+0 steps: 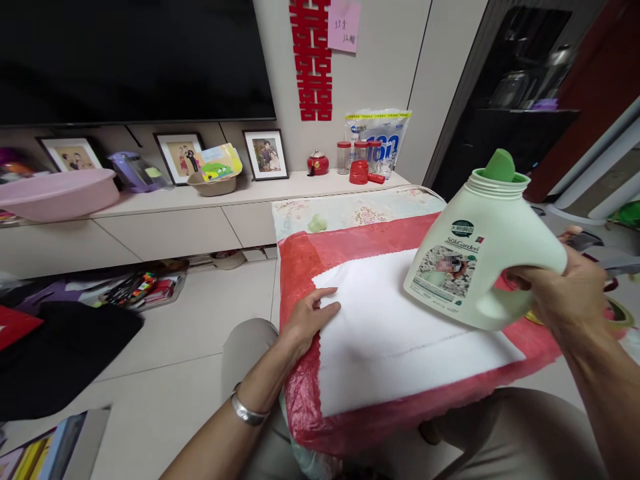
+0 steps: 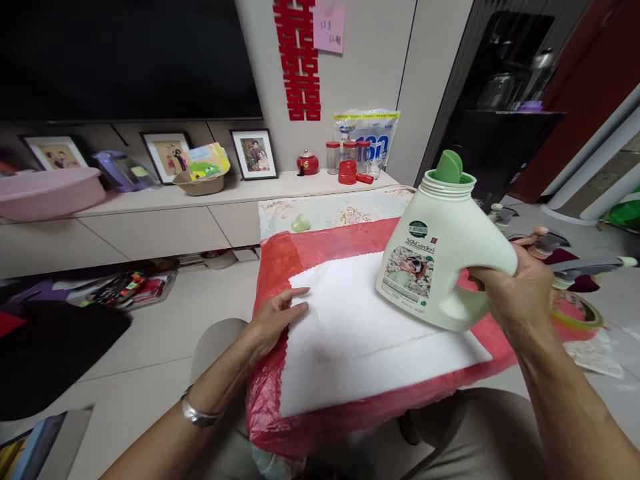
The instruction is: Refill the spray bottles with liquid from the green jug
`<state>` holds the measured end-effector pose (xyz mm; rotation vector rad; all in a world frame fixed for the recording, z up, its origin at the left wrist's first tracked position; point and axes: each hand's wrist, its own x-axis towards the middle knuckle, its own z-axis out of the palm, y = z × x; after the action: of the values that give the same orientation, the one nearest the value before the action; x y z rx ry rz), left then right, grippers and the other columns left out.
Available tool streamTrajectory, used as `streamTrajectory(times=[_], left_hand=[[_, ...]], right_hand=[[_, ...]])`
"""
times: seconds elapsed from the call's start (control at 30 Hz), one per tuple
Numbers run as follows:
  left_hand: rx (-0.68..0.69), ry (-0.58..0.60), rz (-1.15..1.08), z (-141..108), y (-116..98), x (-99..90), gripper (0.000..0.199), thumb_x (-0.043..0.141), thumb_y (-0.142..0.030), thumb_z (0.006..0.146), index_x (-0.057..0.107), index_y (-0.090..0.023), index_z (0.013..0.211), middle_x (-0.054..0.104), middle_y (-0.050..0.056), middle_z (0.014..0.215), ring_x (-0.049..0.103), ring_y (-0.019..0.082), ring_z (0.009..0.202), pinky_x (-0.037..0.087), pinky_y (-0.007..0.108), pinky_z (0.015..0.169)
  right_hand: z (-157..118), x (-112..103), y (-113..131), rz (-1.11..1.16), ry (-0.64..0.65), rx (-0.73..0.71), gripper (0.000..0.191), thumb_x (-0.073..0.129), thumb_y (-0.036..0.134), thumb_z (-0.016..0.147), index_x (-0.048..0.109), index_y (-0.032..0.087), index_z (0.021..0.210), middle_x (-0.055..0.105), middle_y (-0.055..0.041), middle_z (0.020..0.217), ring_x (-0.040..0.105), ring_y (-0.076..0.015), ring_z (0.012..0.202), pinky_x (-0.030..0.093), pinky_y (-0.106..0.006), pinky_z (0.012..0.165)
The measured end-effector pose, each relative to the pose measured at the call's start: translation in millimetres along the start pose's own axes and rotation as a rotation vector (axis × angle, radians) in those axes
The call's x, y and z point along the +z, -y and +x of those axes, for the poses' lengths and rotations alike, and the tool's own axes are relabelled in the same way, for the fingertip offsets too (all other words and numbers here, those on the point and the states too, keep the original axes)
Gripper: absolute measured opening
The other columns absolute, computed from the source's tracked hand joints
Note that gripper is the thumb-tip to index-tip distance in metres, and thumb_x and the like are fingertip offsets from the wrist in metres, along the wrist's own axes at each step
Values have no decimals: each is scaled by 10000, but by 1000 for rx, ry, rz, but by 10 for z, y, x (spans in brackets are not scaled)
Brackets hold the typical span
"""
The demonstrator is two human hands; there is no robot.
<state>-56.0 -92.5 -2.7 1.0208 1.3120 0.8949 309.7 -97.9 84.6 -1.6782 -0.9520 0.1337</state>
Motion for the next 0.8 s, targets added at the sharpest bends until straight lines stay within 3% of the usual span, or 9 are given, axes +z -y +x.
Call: streamTrajectory(times=[0.1, 0.17, 0.27, 0.37, 0.53, 0.63, 0.8], left_hand=[[-105, 52, -321, 65, -16, 73, 652, 790, -341, 746, 575, -156, 1333, 713, 76, 976, 651, 138, 755, 538, 273, 725], [-111, 69, -314, 89, -25, 90, 681, 762, -302, 770, 526, -174, 1396, 726, 109, 1065, 685, 163, 814, 556, 286, 745], [83, -34, 7, 142, -13, 68, 733, 694, -174, 756, 472, -204, 1454, 579, 138, 1410, 627, 249, 1181, 542, 331, 927], [293, -153, 400, 219, 28, 15, 820, 606, -89, 728, 392, -219, 1509, 259, 98, 1647, 355, 298, 1466, 425, 383, 1120], [159, -215, 525, 328, 45, -49, 846, 566, -65, 708, 354, -180, 1519, 241, 98, 1645, 303, 270, 1500, 342, 338, 1189], [157, -228, 549, 378, 16, -56, 843, 567, -68, 709, 344, -173, 1515, 227, 98, 1648, 298, 258, 1501, 338, 315, 1186], [144, -230, 729, 449, 3, -100, 681, 569, -78, 708, 465, -150, 1377, 292, 155, 1597, 471, 302, 1370, 416, 398, 1113]], right_hand=[[-15, 27, 5, 36, 14, 68, 394, 699, 292, 421, 678, 138, 784, 557, -5, 640, 461, -94, 511, 365, -204, 424], [-6, 50, -20, 42, 17, 78, 396, 700, 274, 409, 676, 143, 782, 567, -4, 647, 475, -101, 515, 370, -203, 422], [20, 98, -75, 44, 20, 71, 389, 703, 262, 416, 671, 148, 787, 568, -2, 638, 480, -107, 512, 364, -202, 417], [47, 153, -116, 70, 26, 58, 387, 691, 281, 440, 667, 144, 801, 582, -9, 647, 483, -112, 505, 372, -212, 418], [107, 271, -99, 90, 26, 19, 358, 691, 284, 461, 655, 117, 775, 576, -19, 631, 481, -107, 503, 366, -203, 418], [167, 383, -57, 104, 34, -17, 393, 682, 287, 477, 668, 113, 829, 570, -9, 624, 483, -110, 507, 374, -204, 423], [265, 659, -25, 142, 84, -63, 374, 657, 285, 523, 645, 118, 858, 566, 0, 640, 480, -108, 524, 381, -211, 444]])
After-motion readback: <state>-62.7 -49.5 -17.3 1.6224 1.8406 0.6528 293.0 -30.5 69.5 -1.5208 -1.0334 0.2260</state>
